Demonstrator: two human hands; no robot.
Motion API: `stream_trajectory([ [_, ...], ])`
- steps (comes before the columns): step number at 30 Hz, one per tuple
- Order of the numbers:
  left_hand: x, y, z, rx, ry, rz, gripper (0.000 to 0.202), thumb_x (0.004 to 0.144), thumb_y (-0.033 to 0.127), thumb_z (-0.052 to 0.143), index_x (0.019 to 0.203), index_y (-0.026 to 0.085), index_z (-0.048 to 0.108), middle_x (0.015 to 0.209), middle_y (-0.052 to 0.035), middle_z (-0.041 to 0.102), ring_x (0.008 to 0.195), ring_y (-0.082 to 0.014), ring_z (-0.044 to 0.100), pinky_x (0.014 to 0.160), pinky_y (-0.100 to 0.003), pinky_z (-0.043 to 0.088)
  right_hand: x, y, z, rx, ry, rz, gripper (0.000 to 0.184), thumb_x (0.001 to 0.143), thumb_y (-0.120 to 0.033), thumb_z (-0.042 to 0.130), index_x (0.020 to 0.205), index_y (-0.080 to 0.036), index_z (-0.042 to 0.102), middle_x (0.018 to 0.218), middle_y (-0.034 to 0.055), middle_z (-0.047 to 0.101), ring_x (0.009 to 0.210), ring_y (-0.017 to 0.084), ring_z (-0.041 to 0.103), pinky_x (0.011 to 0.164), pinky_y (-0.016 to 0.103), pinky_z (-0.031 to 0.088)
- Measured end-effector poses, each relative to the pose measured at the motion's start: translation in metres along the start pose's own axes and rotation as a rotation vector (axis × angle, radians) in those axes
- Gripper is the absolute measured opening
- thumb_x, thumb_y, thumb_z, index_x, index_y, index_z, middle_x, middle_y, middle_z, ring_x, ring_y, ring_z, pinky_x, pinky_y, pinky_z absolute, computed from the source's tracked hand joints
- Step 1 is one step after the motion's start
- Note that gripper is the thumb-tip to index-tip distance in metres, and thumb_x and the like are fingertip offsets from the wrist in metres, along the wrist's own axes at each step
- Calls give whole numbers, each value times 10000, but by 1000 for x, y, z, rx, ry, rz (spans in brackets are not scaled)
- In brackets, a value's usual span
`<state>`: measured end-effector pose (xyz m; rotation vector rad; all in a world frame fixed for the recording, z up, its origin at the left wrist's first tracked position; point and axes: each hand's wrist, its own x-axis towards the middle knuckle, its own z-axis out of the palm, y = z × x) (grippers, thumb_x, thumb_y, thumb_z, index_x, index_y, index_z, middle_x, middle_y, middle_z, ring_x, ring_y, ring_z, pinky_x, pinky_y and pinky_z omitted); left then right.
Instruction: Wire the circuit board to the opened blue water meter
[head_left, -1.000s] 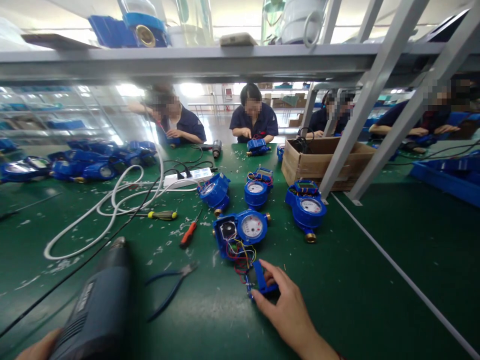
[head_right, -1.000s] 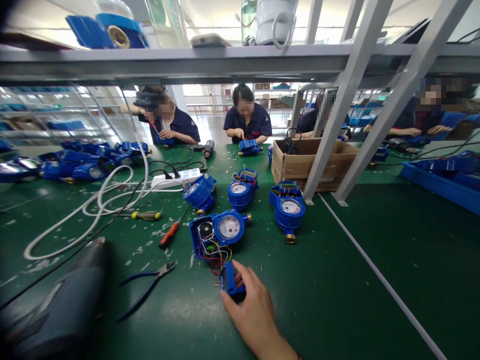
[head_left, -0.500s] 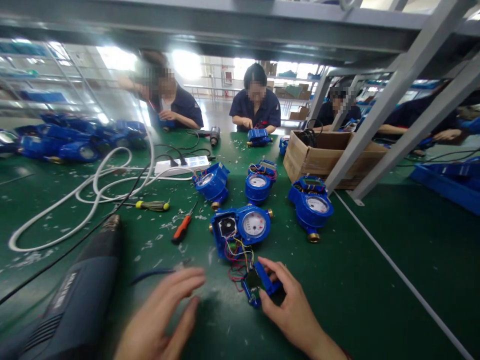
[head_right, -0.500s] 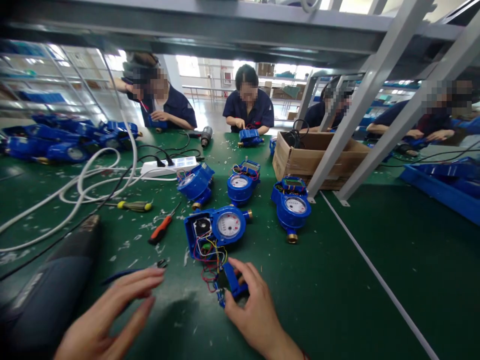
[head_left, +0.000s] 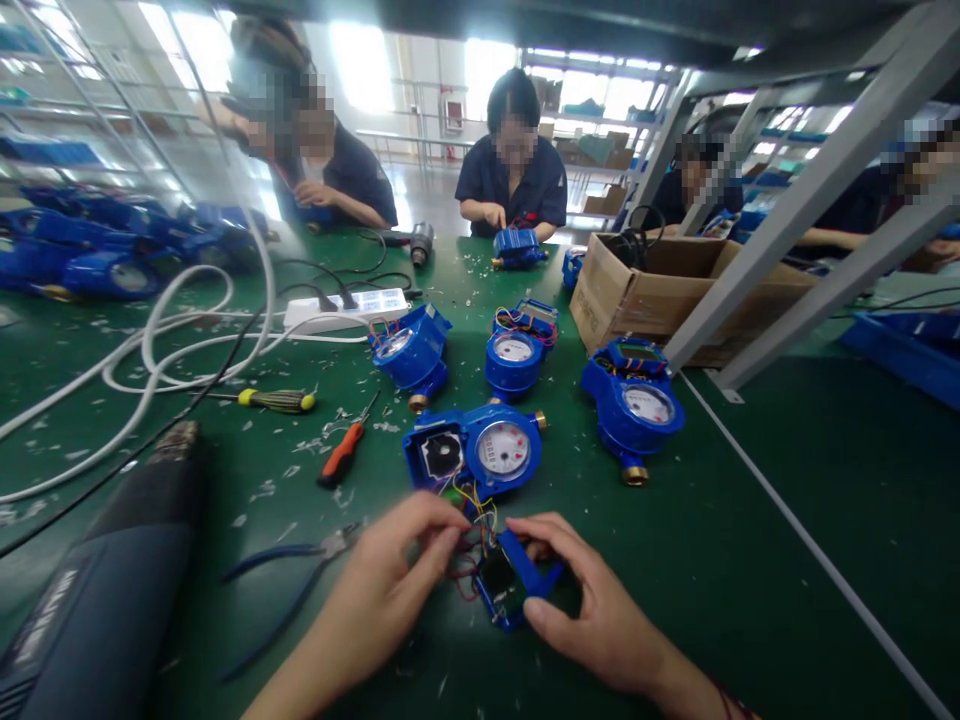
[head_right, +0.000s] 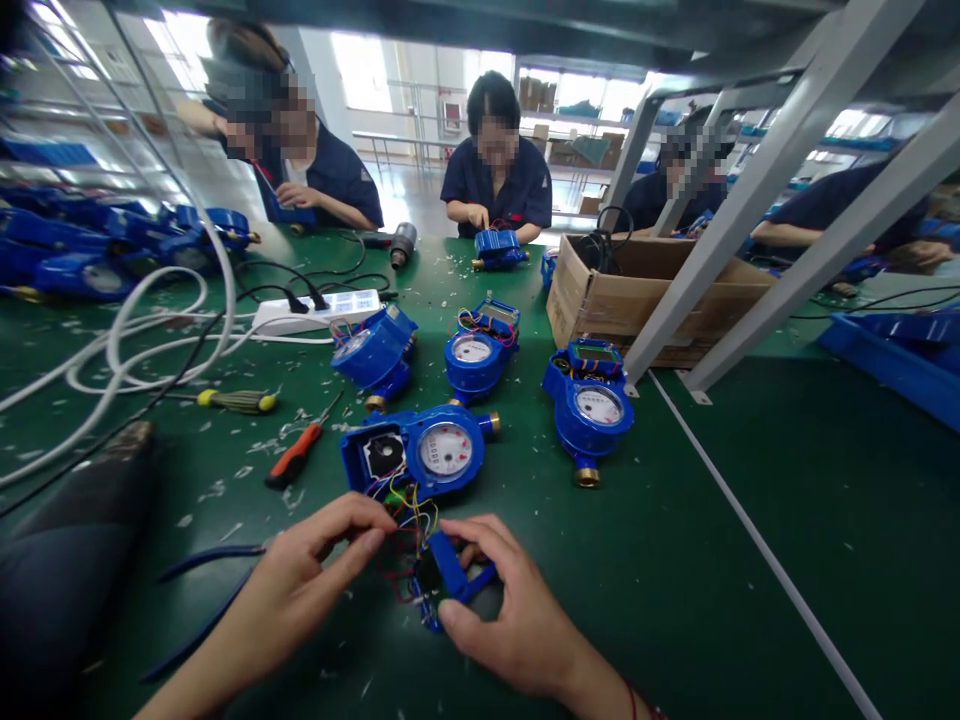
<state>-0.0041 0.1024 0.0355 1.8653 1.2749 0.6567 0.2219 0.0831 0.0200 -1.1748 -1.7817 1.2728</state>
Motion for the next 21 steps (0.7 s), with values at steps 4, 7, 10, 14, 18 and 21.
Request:
stream_trajectory([
  [4,2,-3,0,-136,-36,-64,154,904,305,418,902,240,557,905,20,559,843,-111,533,762,-231,393,16,-9,-4,-22,-8,-7,333,759,-204,588,1092,-229,580,1074,46,511,908,161,539,824,306,450],
  [7,3,-6,0,-234,-34,-89,146,894,310,447,895,238,574,914,20,562,860,-111,537,776,-222,388,28,-19,1,-114,72,-37,234,748,-202,614,982,-210,625,966,36,549,827,151,545,741,285,459],
  [10,2,-7,0,-314,-32,-96,144,887,307,466,882,234,590,909,18,571,868,-112,540,783,-211,388,35,-25,10,-185,113,-61,174,717,-195,645,890,-196,632,871,21,566,736,145,535,661,277,447],
  [14,1,-9,1,-362,-20,-100,131,879,296,486,873,233,601,898,17,576,867,-112,540,777,-199,387,36,-26,17,-250,192,-58,87,699,-166,645,763,-167,587,738,-2,540,628,127,496,589,269,415],
  [18,0,-11,2,-361,-9,-85,114,878,274,492,886,242,601,906,20,580,875,-106,541,783,-186,385,35,-24,18,-220,139,-81,78,738,-171,617,811,-171,646,791,18,559,659,125,515,593,254,428],
  [21,-1,-12,1,-348,-13,-61,110,879,258,491,892,247,600,908,21,578,870,-102,544,777,-181,393,36,-21,16,-161,82,-53,126,768,-205,607,865,-197,688,841,26,559,672,117,521,592,240,433],
])
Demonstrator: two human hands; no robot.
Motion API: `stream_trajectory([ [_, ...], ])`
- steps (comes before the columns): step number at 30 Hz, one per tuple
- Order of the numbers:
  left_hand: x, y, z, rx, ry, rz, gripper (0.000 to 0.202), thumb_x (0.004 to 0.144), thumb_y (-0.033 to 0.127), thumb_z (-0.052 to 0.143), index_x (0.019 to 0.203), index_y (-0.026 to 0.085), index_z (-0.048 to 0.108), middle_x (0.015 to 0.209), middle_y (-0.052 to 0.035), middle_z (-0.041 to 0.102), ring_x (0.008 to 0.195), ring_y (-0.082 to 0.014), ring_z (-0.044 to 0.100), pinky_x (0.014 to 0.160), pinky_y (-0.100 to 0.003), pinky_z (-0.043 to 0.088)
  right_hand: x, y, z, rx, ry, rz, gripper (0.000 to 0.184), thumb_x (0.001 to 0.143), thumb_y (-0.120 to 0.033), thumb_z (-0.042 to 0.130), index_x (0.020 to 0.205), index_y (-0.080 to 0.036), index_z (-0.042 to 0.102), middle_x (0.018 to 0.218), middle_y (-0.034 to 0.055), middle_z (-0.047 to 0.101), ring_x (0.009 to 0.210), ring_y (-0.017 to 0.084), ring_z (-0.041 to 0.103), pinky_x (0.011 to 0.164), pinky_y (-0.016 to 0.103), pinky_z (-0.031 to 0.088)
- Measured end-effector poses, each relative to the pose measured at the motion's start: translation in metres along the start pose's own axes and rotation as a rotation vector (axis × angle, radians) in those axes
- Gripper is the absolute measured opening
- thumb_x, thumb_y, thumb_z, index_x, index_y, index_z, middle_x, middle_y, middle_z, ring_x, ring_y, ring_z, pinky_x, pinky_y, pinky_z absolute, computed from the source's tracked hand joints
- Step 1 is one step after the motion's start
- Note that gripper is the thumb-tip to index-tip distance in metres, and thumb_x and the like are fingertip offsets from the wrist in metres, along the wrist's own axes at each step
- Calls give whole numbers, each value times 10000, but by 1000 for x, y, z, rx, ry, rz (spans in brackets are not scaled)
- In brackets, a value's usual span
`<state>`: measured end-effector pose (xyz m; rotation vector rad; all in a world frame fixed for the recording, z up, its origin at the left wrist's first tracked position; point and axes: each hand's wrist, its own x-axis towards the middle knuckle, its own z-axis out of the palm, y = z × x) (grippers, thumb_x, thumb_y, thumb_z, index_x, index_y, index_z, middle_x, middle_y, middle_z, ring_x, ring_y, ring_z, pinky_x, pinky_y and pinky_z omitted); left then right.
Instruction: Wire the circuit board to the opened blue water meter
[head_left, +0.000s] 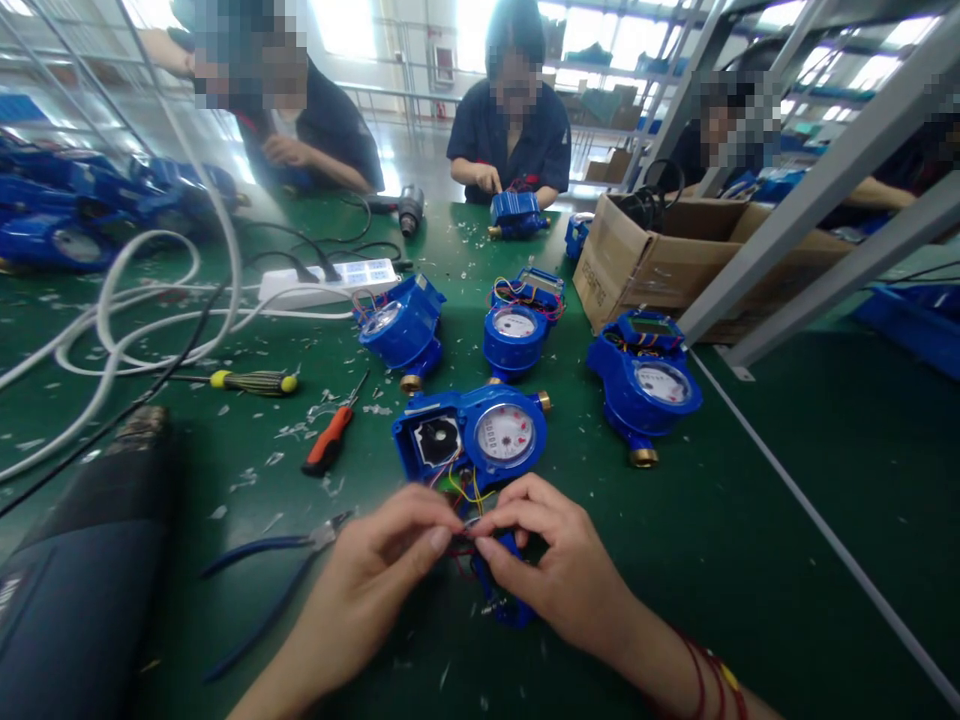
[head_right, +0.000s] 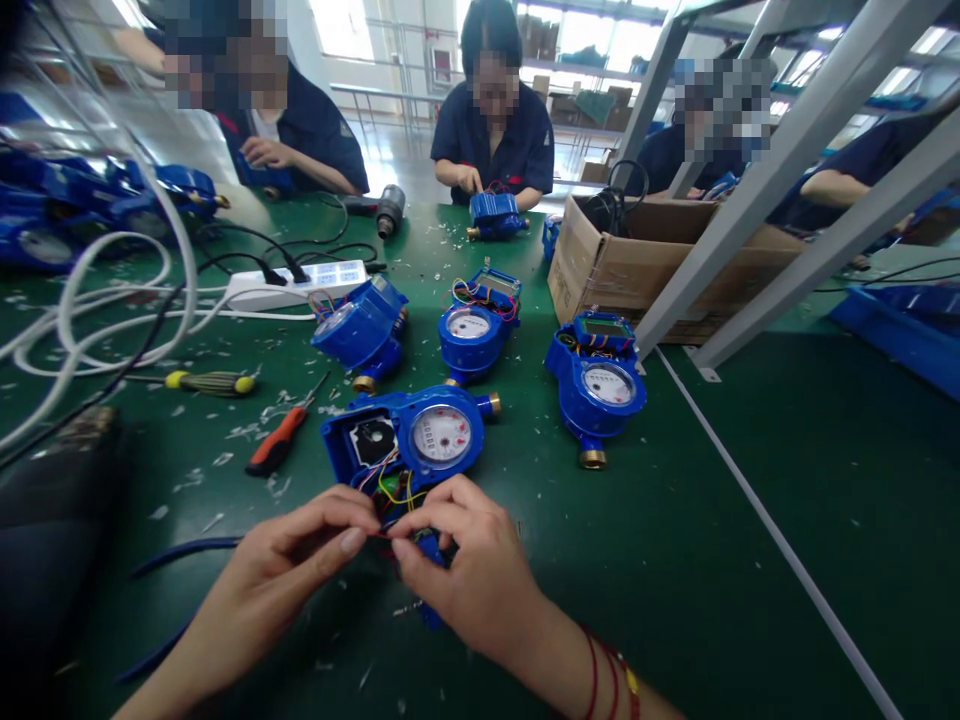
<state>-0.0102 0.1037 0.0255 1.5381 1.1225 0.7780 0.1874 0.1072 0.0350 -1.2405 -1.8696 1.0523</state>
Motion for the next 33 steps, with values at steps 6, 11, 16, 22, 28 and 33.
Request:
stream_trajectory([
  [6,-2,-4,0,164,8,83,119,878,213,485,917,249,591,941,3,562,895,-115,547,777,-200,412,2,5,-1,142,-47,120,80,763,-215,635,812,-202,697,824,1,547,636,94,482,591,228,419],
  [11,-1,-6,0,318,60,191,178,866,139,474,950,253,583,946,-19,551,895,-132,548,756,-222,440,3,5,-2,207,-41,119,70,762,-215,641,800,-195,696,805,-3,547,634,92,474,585,224,416],
  [16,-6,-2,7,474,238,319,223,826,99,519,1010,222,546,961,-30,535,830,-114,547,720,-201,461,0,1,1,186,3,123,78,756,-192,637,797,-196,703,817,8,563,656,102,507,578,227,421],
  [22,-21,2,31,789,433,584,282,730,46,611,979,166,560,920,-45,568,826,-131,562,760,-217,462,-5,-3,7,134,104,128,83,730,-178,640,759,-191,716,790,23,582,683,128,554,576,241,436],
  [28,-18,0,41,772,463,471,229,772,90,591,988,164,572,916,-51,613,833,-129,597,784,-219,472,-7,-5,8,118,176,110,111,719,-141,624,761,-184,717,782,25,584,666,120,575,564,224,458],
  [33,-18,0,44,822,497,487,247,760,103,615,995,167,577,902,-50,636,819,-138,611,766,-226,481,-9,-6,13,81,230,82,119,703,-131,623,735,-197,717,732,12,572,631,114,563,541,217,457],
])
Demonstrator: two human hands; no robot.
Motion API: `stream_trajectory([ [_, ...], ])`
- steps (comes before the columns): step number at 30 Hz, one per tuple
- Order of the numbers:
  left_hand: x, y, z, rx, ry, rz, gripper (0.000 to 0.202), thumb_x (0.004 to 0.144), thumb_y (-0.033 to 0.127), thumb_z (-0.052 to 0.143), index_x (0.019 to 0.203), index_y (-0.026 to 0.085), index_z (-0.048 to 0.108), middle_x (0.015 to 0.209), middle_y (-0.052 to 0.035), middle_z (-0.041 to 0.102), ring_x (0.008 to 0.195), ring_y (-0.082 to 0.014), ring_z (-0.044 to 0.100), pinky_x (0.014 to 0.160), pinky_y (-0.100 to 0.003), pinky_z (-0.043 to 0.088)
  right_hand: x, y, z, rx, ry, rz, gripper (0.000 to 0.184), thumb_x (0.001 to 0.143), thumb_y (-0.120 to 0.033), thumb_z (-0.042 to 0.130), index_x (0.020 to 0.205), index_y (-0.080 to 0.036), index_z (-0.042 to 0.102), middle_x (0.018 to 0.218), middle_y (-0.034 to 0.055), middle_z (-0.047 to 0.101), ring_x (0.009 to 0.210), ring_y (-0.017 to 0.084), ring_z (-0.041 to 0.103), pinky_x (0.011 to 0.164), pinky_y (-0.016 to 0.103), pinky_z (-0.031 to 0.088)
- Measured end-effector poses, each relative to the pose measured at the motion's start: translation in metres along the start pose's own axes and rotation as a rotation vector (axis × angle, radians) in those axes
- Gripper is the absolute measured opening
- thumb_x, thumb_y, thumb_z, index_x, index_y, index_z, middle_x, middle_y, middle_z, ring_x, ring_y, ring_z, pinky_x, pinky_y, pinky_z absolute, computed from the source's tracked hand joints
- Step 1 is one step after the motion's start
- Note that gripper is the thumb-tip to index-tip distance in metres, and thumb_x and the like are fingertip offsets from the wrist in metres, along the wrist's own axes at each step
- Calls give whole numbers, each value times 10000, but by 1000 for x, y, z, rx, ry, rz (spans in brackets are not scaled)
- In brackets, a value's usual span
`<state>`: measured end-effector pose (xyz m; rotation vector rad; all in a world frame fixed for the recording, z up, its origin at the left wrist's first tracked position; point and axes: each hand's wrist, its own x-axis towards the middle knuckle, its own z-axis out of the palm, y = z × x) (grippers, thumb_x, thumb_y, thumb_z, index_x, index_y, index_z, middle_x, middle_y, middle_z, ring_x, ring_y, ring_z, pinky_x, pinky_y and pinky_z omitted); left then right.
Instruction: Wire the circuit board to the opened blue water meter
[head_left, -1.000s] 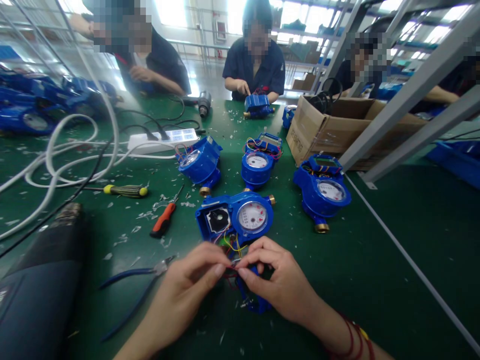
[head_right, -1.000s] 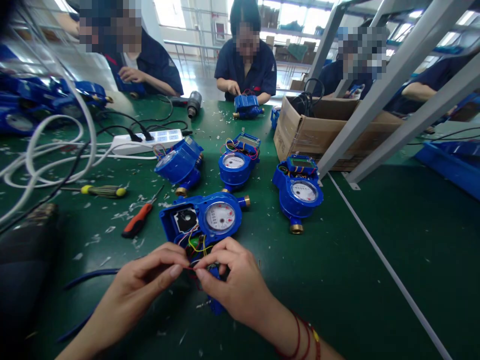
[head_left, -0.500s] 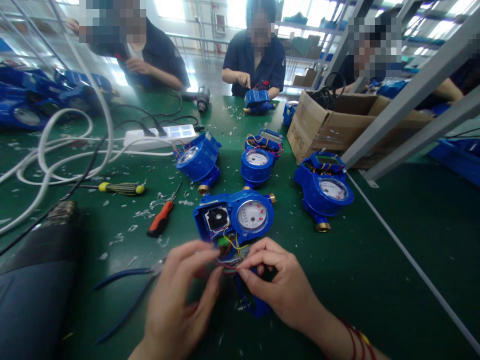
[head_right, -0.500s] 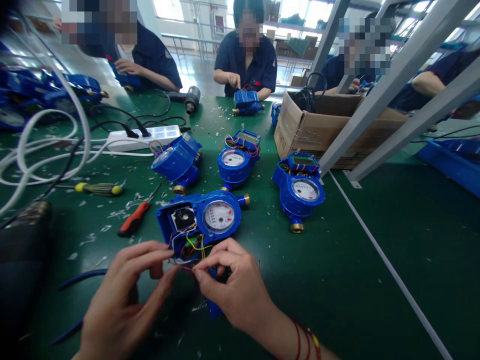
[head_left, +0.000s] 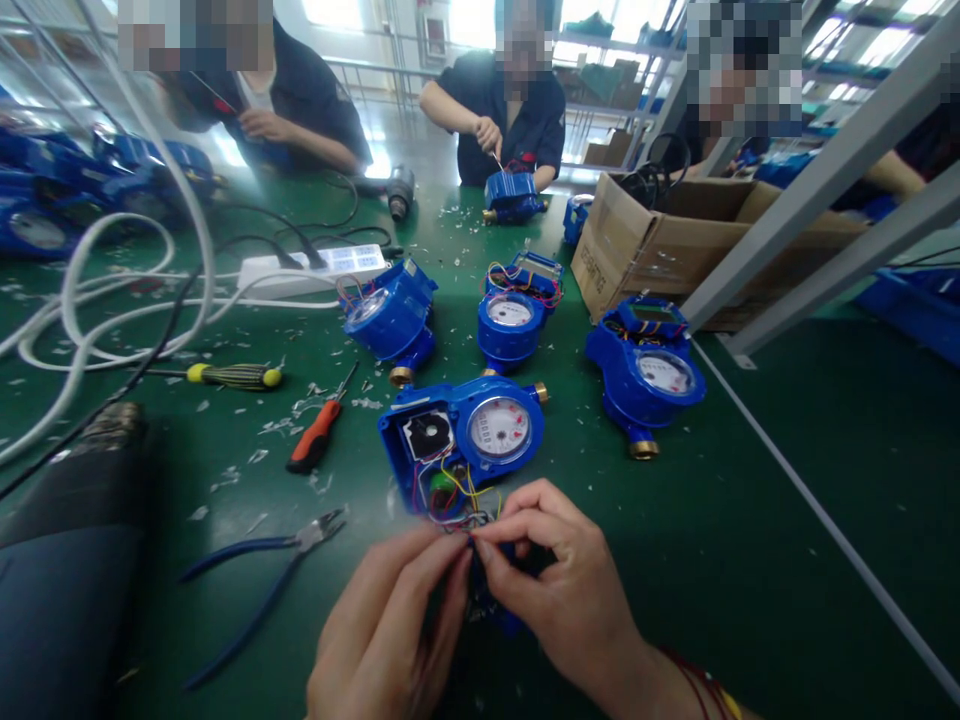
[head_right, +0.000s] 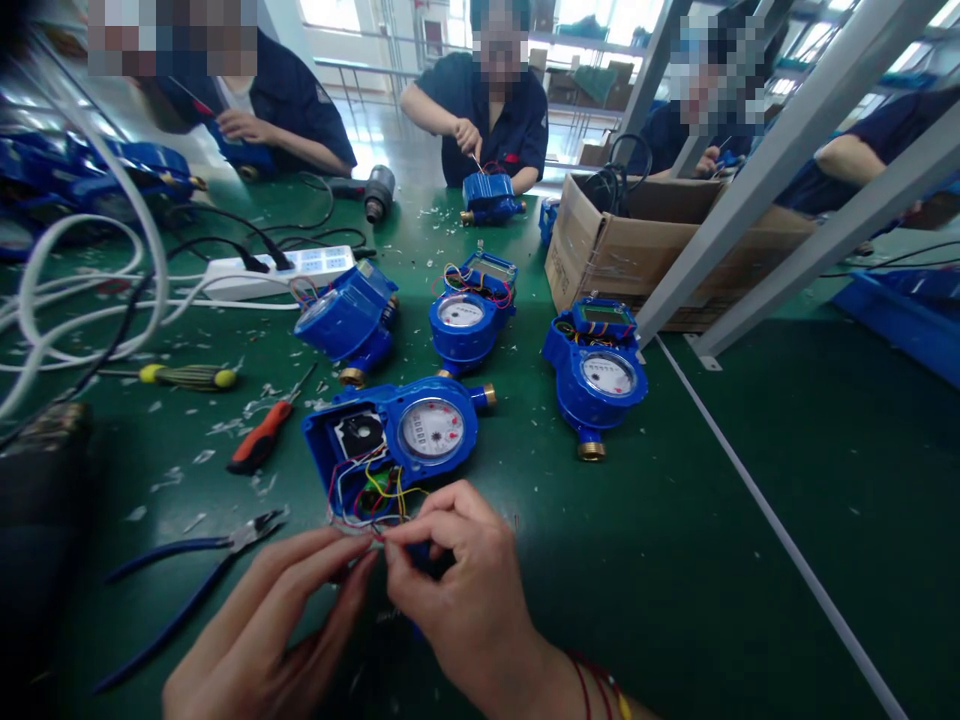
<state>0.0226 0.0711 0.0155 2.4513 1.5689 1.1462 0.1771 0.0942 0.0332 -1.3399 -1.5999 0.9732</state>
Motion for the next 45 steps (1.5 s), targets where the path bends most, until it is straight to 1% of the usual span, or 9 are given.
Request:
stream_trajectory([
  [5,-1,-1,3,-39,-27,-14,228,782,97,588,997,171,578,928,-52,632,848,-134,610,799,-225,478,-1,1,1,-24,15,-5,113,695,-139,624,723,-194,718,691,7,542,587,109,538,500,210,440],
  [13,2,-2,3,-84,-61,-61,176,786,129,586,955,181,592,896,-37,636,821,-125,619,787,-205,490,-1,1,1,-30,1,-51,142,693,-113,592,740,-166,715,704,21,541,566,102,526,485,202,440],
  [22,5,-2,1,-158,-80,-125,130,786,122,563,893,192,591,844,-25,641,771,-125,626,717,-202,511,-2,1,5,-155,68,-191,155,696,-89,571,698,-160,708,657,31,559,586,124,541,509,225,450],
  [28,4,-2,3,-188,-69,-160,116,784,123,556,874,191,583,844,-21,637,773,-125,623,707,-203,503,-3,1,8,-206,100,-221,167,690,-79,571,685,-171,711,644,35,563,594,139,547,526,249,459],
  [31,5,0,3,-204,-83,-199,94,792,135,546,859,193,576,828,-15,634,739,-118,618,660,-196,499,-2,2,8,-173,106,-217,161,685,-75,577,694,-162,712,651,37,562,593,135,551,516,238,456],
  [34,7,2,2,-223,-88,-256,57,797,153,541,826,194,566,794,-8,622,685,-111,603,601,-193,486,-3,2,8,-115,93,-176,145,676,-82,593,707,-159,712,667,32,556,587,123,551,493,217,447],
  [38,8,3,1,-229,-76,-319,38,795,167,548,809,202,550,777,6,596,631,-99,580,616,-200,487,-4,1,7,-47,70,-119,143,668,-88,606,722,-165,714,684,22,550,576,108,547,469,193,440],
  [41,6,2,0,-223,-66,-328,42,792,173,554,819,204,545,782,11,584,597,-88,561,602,-196,476,-4,1,7,-21,67,-99,138,655,-78,607,704,-157,710,679,19,547,566,101,541,464,185,436],
  [45,5,1,-3,-190,-43,-336,35,787,179,549,812,203,545,783,9,582,620,-95,558,598,-200,459,-2,1,6,-17,63,-77,136,652,-77,601,688,-162,701,676,12,546,576,103,546,479,189,434],
])
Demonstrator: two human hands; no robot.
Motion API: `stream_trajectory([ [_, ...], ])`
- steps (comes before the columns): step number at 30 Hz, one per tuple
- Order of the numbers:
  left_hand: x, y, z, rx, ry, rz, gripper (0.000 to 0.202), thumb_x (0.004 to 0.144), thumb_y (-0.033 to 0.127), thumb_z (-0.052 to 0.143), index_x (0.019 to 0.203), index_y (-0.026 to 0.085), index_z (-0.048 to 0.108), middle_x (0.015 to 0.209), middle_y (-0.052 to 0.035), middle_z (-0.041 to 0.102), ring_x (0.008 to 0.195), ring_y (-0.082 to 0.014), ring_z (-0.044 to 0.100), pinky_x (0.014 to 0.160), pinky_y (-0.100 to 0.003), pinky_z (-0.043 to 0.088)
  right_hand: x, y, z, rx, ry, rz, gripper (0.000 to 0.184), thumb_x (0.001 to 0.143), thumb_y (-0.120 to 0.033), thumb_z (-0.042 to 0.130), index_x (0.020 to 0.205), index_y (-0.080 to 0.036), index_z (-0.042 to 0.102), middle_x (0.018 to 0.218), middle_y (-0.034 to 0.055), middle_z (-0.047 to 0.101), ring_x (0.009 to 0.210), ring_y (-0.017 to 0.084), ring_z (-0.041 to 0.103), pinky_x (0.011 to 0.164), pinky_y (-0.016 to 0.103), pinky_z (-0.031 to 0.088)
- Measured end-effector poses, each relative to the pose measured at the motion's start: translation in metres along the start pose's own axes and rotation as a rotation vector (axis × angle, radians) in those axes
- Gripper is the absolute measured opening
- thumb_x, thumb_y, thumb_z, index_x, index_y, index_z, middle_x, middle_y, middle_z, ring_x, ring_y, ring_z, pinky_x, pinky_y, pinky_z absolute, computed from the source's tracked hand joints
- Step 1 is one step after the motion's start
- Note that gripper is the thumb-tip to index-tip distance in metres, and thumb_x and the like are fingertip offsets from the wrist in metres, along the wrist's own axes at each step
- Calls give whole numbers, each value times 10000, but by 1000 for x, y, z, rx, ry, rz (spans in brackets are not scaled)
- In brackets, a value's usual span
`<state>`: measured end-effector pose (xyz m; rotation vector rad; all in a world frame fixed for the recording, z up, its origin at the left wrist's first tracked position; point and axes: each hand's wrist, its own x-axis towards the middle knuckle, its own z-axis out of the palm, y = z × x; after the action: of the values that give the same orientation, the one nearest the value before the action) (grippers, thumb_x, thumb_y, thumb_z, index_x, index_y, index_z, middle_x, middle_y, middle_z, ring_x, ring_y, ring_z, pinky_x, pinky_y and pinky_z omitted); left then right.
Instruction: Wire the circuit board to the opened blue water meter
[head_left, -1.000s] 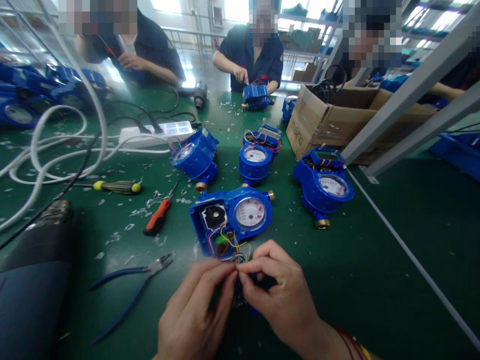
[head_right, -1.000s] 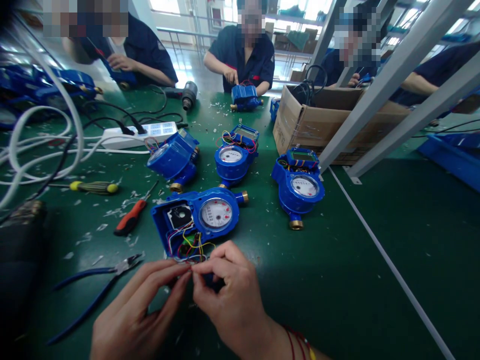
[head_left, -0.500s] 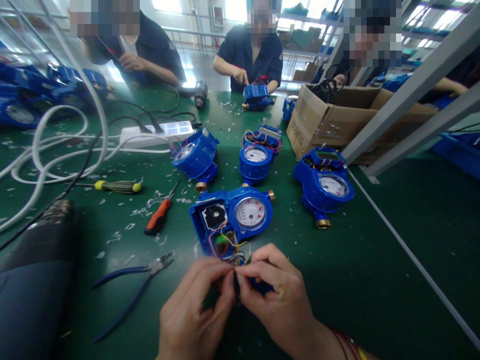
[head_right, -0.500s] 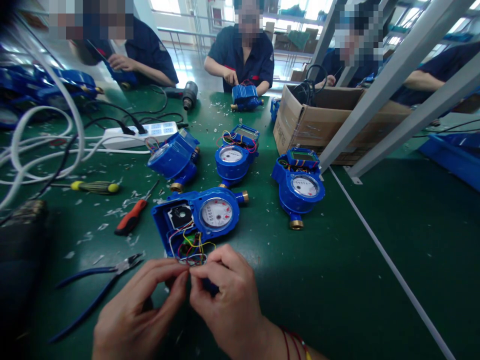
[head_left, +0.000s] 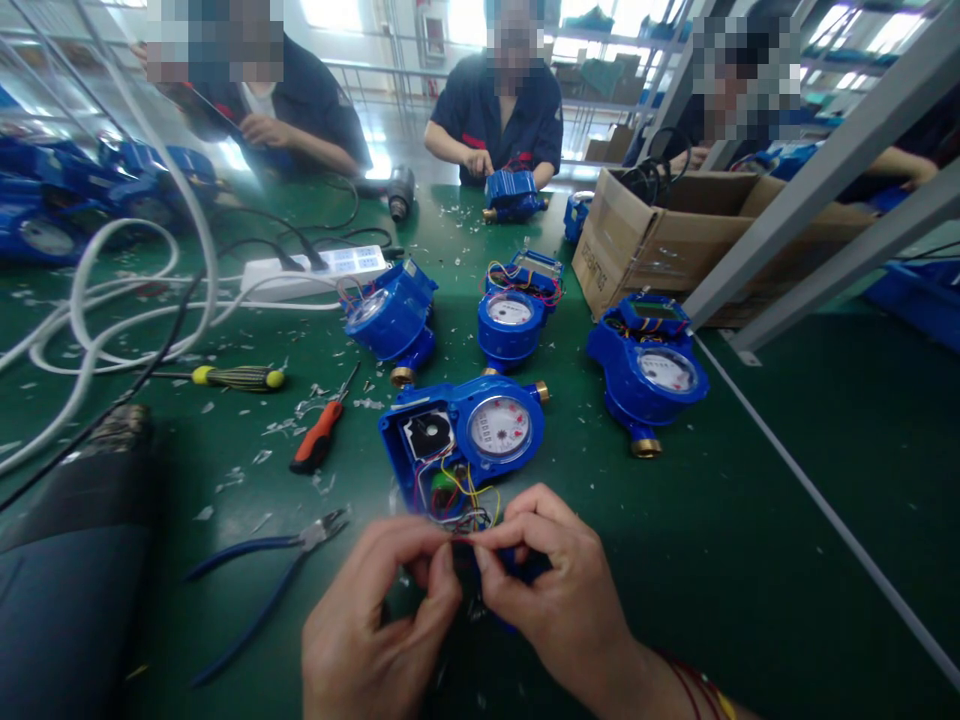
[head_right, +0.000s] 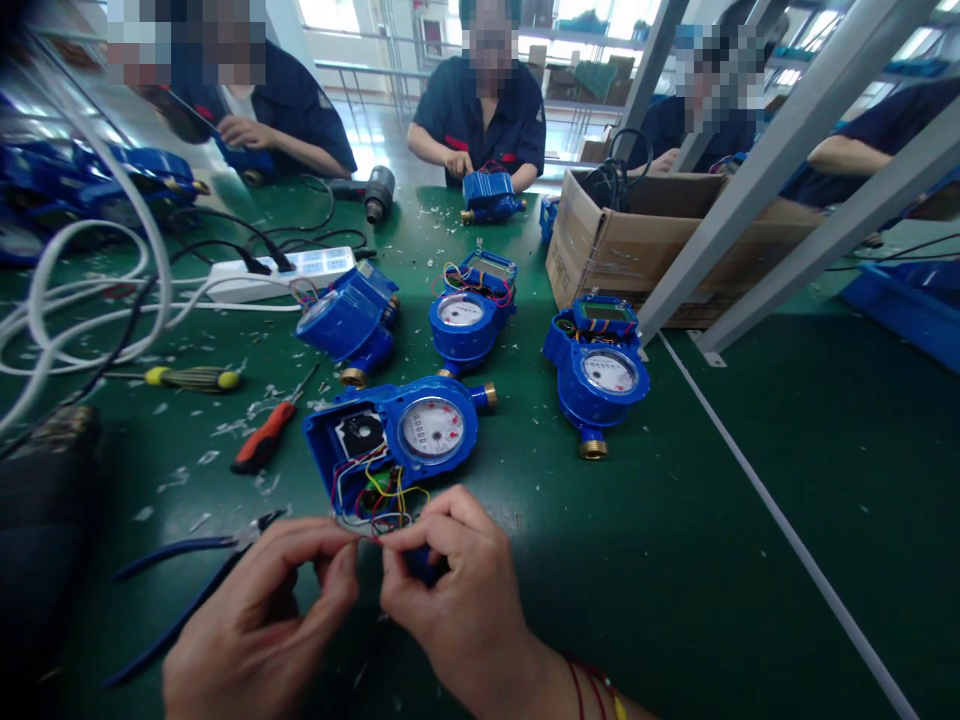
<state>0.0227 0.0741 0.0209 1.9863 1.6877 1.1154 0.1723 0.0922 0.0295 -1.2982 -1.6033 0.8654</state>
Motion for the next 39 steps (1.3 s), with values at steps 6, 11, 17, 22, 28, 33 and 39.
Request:
stream_trajectory([
  [6,3,2,-2,59,92,24,31,767,172,555,778,201,554,735,30,571,588,-75,527,546,-179,413,1,0,-1,-6,-5,34,123,653,-78,591,679,-154,683,666,11,549,569,106,521,494,209,418],
  [11,4,3,-8,17,185,-42,30,779,169,533,758,191,532,760,16,541,639,-85,514,541,-191,388,0,0,-1,7,-25,59,120,655,-80,583,690,-154,671,684,15,550,574,110,506,506,226,410],
  [17,0,3,-16,-115,278,-22,117,793,105,497,710,181,526,727,19,531,651,-85,510,563,-198,386,0,0,-3,7,-89,127,53,678,-143,631,706,-173,664,734,15,554,618,122,504,550,251,414],
  [22,1,-1,-11,-72,86,208,169,752,52,542,863,179,542,726,33,568,604,-67,531,569,-158,441,0,0,-5,39,-108,158,25,711,-191,648,722,-189,670,735,5,556,629,120,498,564,248,407],
  [28,3,-8,-2,38,39,293,180,763,73,589,925,151,594,822,-24,612,703,-92,587,662,-171,479,1,0,-5,60,-124,158,66,739,-189,621,744,-202,685,702,-4,555,616,118,492,561,243,400],
  [33,2,-10,1,65,21,298,171,785,106,576,948,153,592,854,-31,619,783,-102,601,734,-170,470,2,3,-4,54,-166,197,110,777,-227,593,818,-236,695,650,-28,521,547,101,446,505,230,357],
  [39,0,-11,2,68,44,271,178,794,94,562,964,146,569,865,-26,595,809,-84,583,786,-144,444,4,1,-3,48,-167,214,76,745,-189,591,730,-194,666,628,-35,492,532,92,431,495,223,344],
])
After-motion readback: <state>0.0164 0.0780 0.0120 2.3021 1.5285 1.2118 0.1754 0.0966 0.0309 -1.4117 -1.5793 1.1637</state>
